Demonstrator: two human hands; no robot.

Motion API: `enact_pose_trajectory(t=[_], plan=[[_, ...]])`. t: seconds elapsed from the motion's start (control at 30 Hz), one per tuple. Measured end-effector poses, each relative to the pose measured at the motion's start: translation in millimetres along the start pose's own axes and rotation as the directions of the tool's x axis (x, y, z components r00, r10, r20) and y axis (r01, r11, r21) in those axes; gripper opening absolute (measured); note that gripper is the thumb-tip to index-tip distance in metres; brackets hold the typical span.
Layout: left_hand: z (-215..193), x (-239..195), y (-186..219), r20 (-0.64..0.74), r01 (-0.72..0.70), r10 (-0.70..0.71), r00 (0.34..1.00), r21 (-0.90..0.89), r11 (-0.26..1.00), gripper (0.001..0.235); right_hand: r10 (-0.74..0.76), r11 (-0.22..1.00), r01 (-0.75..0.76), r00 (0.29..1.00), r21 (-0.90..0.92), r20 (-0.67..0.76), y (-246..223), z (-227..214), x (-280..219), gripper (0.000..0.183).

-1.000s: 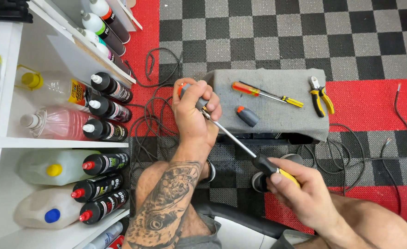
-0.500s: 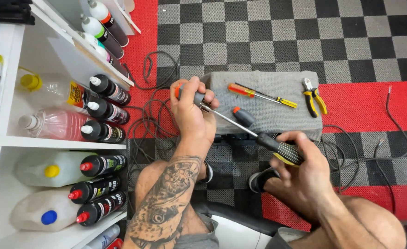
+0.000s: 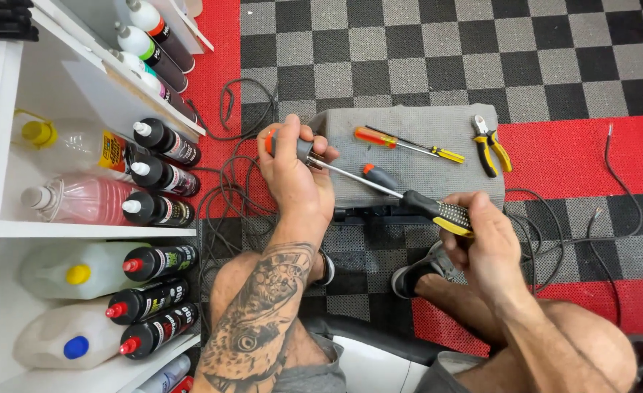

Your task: Assembling an electrical plug by stripping wires and securing them into the terminals using a screwdriver.

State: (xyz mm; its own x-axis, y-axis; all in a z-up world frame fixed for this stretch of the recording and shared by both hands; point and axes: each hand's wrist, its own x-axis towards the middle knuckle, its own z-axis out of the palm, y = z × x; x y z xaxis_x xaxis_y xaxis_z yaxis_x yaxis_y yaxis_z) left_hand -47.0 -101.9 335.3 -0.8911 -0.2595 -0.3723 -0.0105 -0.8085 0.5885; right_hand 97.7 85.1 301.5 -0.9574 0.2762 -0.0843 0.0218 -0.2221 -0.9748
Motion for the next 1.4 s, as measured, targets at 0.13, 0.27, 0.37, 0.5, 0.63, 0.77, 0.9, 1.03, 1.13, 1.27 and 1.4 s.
enact_pose_trajectory(t=[0.13, 0.27, 0.37, 0.5, 0.63, 0.77, 0.9, 1.03, 1.13, 1.27, 1.4], plan=[[-1, 4, 0, -0.009, -0.012, 0.012, 1.0, -0.024, 1.0, 0.021, -0.174, 0.985, 0.173, 0.983, -0.017, -0.051, 3, -2, -2, 0.029], [-4, 4, -1, -0.027, 0.002, -0.003, 1.0, -0.013, 1.0, 0.022, -0.292, 0.95, 0.295, 0.956, 0.105, -0.036, 3, 4, 2, 0.066], [-2, 3, -1, -0.013, -0.005, 0.005, 1.0, -0.018, 1.0, 0.023, -0.052, 0.993, 0.058, 0.996, -0.1, 0.069, -6, -5, 2, 0.047], [0, 3, -2, -0.017, 0.003, -0.003, 1.0, -0.009, 1.0, 0.023, -0.119, 0.986, 0.116, 0.993, -0.116, -0.023, 0, -4, 4, 0.031], [-2, 2, 0, -0.013, -0.01, 0.009, 1.0, -0.02, 1.0, 0.023, -0.188, 0.937, 0.181, 0.982, 0.298, -0.007, -14, 8, 2, 0.067], [0, 0, -3, -0.024, 0.015, -0.015, 1.0, 0.003, 1.0, 0.022, 0.08, 0.997, -0.08, 0.997, 0.002, -0.007, -21, 7, 16, 0.049], [0, 0, -3, -0.018, -0.005, 0.005, 1.0, -0.008, 1.0, 0.022, -0.142, 0.983, 0.144, 0.99, 0.113, -0.019, -13, -2, 9, 0.044], [2, -4, -1, -0.004, 0.006, -0.006, 1.0, -0.009, 1.0, 0.023, -0.047, 0.979, 0.049, 0.999, 0.195, -0.013, -18, 1, 14, 0.038], [3, -3, 2, -0.004, -0.004, 0.004, 1.0, -0.007, 1.0, 0.023, 0.039, 0.999, -0.039, 0.997, 0.0, -0.068, -5, -2, 18, 0.047], [-1, 3, 1, -0.005, -0.03, 0.03, 1.0, -0.015, 0.999, 0.024, -0.214, 0.964, 0.215, 0.976, 0.157, -0.024, -1, -2, 12, 0.078], [3, -2, -1, -0.009, -0.004, 0.003, 1.0, -0.025, 1.0, 0.024, -0.174, 0.968, 0.168, 0.984, 0.187, 0.018, -9, -1, 12, 0.081]])
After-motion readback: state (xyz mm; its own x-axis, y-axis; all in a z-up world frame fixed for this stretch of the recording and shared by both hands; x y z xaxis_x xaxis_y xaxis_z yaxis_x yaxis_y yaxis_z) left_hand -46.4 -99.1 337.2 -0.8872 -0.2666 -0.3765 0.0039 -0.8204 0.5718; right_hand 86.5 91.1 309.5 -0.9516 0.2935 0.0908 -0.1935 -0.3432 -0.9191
